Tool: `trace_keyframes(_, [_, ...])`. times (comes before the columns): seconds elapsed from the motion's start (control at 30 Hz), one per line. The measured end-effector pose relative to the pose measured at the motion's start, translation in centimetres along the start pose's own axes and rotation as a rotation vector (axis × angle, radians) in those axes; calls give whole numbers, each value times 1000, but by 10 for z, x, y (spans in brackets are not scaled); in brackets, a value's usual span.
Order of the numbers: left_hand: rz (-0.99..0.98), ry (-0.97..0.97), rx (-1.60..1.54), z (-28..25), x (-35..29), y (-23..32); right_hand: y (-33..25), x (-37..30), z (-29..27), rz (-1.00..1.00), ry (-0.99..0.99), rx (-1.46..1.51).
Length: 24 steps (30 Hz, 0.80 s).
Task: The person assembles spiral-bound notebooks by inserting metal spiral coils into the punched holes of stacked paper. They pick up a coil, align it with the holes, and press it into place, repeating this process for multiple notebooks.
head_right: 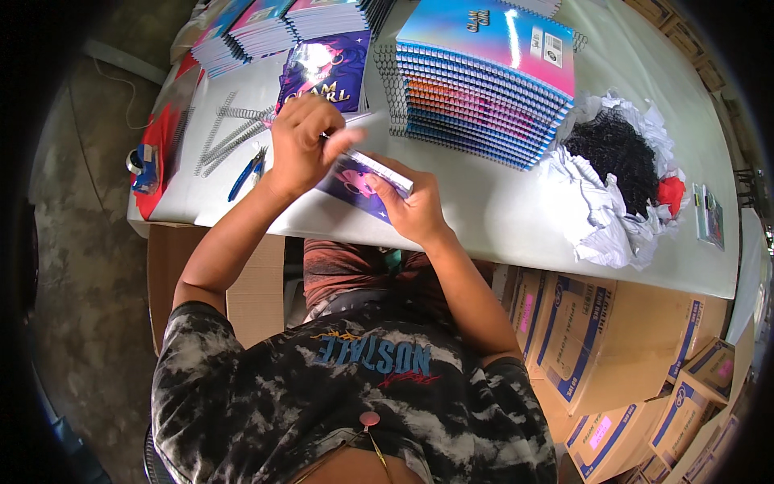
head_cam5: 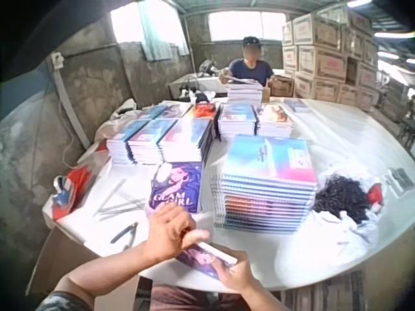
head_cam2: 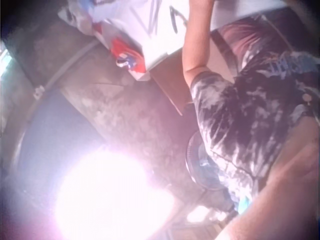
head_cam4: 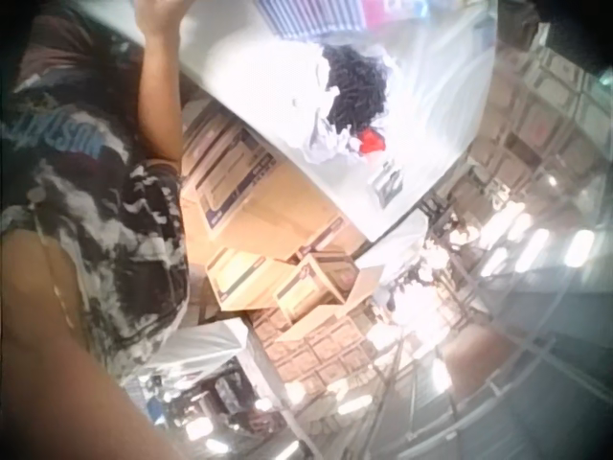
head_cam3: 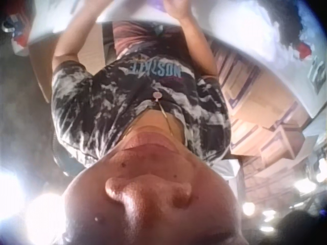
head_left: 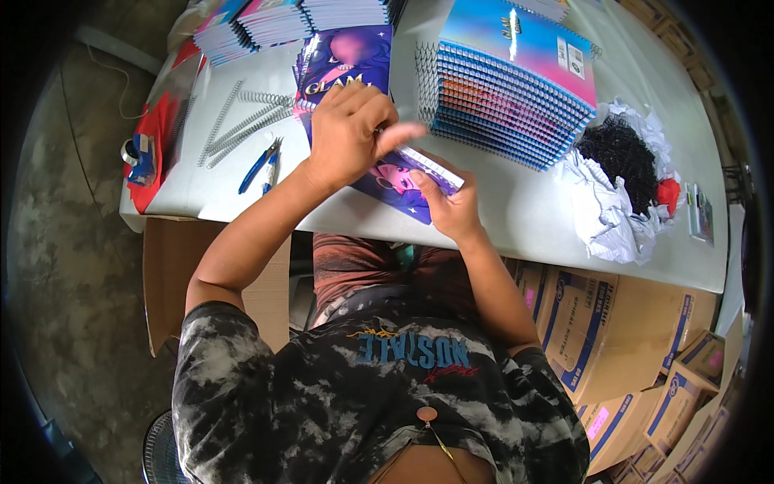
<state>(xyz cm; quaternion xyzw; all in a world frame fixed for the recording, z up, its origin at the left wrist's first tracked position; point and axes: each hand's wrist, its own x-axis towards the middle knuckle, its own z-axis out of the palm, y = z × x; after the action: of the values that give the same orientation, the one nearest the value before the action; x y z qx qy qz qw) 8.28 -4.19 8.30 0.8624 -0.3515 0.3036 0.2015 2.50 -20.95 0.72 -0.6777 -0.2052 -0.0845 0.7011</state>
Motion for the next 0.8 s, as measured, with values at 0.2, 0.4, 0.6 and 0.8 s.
trace_keyframes(0.2, [334, 511, 85, -38, 32, -7, -5, 2, 1, -154, -50, -115])
trace_keyframes(0.4, [-266, -195, -80, -20, 1, 16, 0, 2, 5, -220, -100, -163])
trace_keyframes(0.6, [-307, -463, 208, -12, 9, -6, -18, 11, 22, -605, -194, -453])
trace_keyframes(0.8, [-199, 256, -26, -27, 44, -8, -11, -1, 16, -338, -106, -278])
